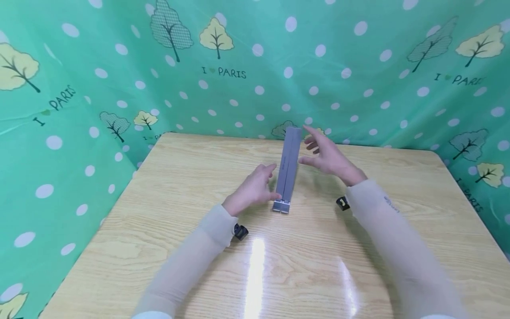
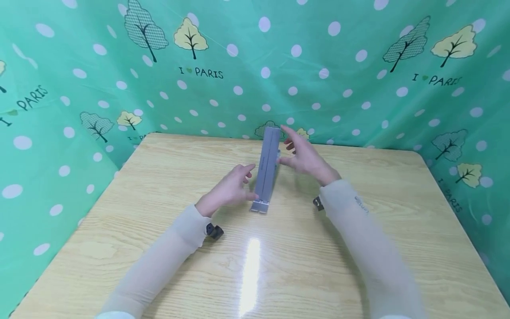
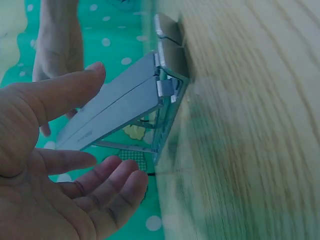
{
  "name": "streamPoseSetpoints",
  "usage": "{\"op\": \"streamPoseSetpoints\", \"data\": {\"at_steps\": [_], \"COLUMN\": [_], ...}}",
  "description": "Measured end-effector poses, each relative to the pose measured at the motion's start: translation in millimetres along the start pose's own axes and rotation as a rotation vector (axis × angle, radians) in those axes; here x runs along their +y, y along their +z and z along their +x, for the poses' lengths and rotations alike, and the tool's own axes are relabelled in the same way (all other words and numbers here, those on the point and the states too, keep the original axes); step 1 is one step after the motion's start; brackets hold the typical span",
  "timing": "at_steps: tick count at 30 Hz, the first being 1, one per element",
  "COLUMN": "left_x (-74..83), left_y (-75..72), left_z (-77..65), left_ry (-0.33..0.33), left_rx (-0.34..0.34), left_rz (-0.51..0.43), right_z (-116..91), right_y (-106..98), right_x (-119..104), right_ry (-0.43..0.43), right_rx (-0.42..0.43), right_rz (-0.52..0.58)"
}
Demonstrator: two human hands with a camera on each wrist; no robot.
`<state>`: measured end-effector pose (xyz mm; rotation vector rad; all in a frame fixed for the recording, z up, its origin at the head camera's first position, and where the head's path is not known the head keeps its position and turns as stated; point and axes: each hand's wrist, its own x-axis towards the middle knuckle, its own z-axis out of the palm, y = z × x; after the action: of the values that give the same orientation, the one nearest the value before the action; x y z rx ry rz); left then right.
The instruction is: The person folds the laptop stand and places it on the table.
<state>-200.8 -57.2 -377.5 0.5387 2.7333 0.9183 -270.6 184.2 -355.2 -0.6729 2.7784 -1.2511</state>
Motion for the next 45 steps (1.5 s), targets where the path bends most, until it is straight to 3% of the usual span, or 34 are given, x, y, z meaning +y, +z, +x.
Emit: {"op": "streamPoseSetpoints", "data": {"at_steps": [10, 15, 20, 32, 45], "left_x": [3.0, 5.0, 4.1, 2.9, -24.1], "left_y": [11.3, 16.9, 21.2, 20.5, -8.0], "left_z": [-9.6, -11.3, -11.1, -11.4, -2.6], "left_ry": [0.087, 0.117, 0.105, 0.084, 0.097], "left_rx": [-0.013, 0.012, 0.026, 0.006, -0.149], "left_rz": [0.085, 0.182, 0.225, 0.281, 0.252], "right_z": [19, 21, 23, 23, 9], "right_y": [-25, -26, -23, -15, -5], "right_x": [-5, -5, -5, 0, -2], "right_ry": [-0.030, -0.007, 0.006, 0.012, 0.051], "right_rx": [-0.150, -0.172, -0.178, -0.136, -0.005], "right_rz": [-0.172, -0.199, -0.212, -0.187, -0.080]}}
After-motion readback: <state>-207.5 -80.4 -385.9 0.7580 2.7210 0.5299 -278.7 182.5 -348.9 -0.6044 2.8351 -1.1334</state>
